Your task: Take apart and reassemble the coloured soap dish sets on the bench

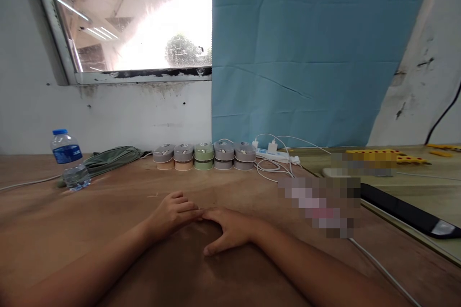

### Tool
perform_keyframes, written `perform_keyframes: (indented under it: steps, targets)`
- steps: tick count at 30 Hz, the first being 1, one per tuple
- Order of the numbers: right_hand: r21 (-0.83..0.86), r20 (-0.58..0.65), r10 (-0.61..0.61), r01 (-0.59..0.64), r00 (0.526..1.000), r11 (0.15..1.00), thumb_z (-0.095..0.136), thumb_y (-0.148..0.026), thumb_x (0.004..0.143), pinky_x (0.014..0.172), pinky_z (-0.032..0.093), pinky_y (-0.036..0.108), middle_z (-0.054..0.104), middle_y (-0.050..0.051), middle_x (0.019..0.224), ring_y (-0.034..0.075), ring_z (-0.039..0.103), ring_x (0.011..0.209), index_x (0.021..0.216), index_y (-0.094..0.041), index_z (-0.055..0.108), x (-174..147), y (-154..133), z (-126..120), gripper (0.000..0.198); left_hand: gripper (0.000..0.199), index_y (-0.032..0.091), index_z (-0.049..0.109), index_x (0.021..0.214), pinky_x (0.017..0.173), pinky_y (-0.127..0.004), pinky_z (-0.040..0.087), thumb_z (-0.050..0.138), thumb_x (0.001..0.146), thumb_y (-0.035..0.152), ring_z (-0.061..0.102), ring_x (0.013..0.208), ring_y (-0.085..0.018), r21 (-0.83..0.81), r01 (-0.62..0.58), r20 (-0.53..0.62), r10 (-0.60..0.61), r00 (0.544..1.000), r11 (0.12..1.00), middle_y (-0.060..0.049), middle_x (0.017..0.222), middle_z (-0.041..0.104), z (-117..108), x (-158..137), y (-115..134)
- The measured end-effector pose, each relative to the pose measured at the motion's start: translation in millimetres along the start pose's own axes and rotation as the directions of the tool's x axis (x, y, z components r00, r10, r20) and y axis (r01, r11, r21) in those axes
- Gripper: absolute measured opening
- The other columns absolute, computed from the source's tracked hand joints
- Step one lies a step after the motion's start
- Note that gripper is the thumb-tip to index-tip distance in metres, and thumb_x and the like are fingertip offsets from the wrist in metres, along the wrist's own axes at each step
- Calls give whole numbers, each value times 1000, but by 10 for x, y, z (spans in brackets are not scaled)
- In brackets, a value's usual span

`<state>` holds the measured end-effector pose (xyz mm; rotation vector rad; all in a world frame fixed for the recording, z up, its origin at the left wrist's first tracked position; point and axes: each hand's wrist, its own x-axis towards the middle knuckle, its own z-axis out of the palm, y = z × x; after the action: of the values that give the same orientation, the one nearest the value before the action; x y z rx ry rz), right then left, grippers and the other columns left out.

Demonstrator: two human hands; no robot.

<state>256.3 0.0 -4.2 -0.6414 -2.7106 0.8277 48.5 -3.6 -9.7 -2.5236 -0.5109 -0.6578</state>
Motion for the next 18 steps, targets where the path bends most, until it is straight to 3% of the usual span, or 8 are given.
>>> perform_keyframes:
  steps: [18]
  targets:
    - [43,11,-71,70,997,997,67,-42,62,93,35,35,53,7,116,23,48,106,119,-19,47,17,-36,-21,64,20,20,58,93,57,-29,25,40,88,26,45,58,-10,32,-50,-25,51,998,998,1,73,63,8,-11,-5]
